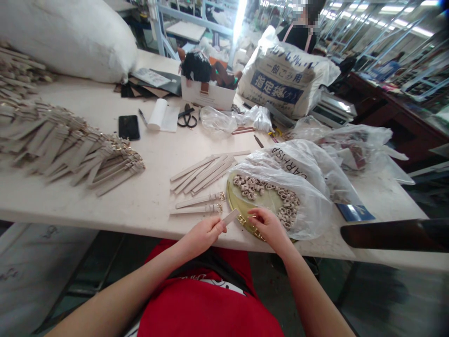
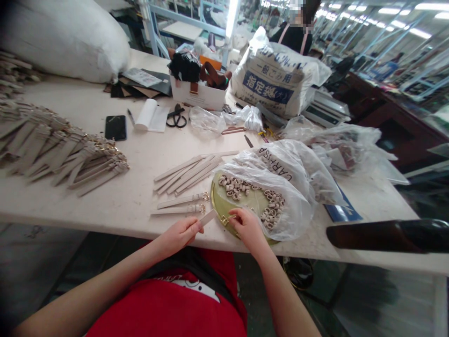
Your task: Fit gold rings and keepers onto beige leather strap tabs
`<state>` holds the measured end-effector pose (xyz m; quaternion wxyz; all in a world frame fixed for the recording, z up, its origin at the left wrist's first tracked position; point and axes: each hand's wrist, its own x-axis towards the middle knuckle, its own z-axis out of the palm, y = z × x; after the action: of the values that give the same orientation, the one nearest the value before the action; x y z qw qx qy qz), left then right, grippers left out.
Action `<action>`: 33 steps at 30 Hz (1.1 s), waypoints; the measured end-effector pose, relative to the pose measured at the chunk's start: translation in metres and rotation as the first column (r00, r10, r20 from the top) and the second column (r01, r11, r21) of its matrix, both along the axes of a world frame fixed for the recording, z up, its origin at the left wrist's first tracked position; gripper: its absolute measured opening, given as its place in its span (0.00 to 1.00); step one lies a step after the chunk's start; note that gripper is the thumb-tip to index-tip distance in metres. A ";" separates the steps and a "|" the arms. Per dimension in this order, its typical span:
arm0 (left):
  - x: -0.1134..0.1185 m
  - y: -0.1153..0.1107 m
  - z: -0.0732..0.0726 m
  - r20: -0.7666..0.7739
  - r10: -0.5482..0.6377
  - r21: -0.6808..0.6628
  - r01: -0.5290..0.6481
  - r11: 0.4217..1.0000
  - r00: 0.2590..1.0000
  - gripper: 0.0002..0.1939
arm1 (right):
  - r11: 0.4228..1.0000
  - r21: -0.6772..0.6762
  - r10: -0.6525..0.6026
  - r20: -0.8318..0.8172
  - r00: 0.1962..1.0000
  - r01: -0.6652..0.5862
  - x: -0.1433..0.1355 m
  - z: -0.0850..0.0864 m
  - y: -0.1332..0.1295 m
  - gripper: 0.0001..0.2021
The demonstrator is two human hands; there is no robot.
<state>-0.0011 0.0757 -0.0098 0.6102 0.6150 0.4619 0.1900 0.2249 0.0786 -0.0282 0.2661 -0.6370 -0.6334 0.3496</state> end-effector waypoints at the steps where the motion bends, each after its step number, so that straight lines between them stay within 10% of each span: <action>1: 0.002 0.000 0.000 0.020 0.009 -0.013 -0.009 1.000 1.000 0.17 | 0.998 -0.028 -0.068 -0.184 0.981 0.064 -0.005 0.004 -0.001 0.05; 7: 0.007 0.000 0.006 0.069 0.040 -0.034 -0.037 0.999 0.997 0.17 | 0.896 -0.410 -0.443 -0.828 0.344 0.168 -0.054 0.019 -0.005 0.14; 13: -0.008 0.000 0.007 -0.248 -0.080 0.285 0.151 0.946 0.966 0.16 | 0.788 -0.612 -0.615 -0.780 0.113 0.066 -0.068 0.015 -0.006 0.13; 18: -0.008 0.004 0.011 -0.449 -0.071 0.361 0.253 0.897 0.891 0.16 | 0.800 -0.600 -0.594 -0.784 0.177 0.026 -0.070 0.010 -0.011 0.13; 26: -0.002 0.004 0.016 -0.023 -0.027 0.096 0.029 0.995 0.999 0.10 | 0.951 -0.201 -0.305 -0.721 0.623 0.233 -0.098 0.002 -0.033 0.07; 33: -0.003 0.001 0.009 0.163 0.037 -0.168 -0.009 0.986 0.986 0.12 | 0.941 -0.263 -0.339 -0.724 0.601 0.214 -0.093 0.006 -0.033 0.09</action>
<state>-0.0039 0.0765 -0.0007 0.6935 0.5386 0.4308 0.2082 0.1316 0.0454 -0.0220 0.5093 -0.5396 -0.3284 0.5844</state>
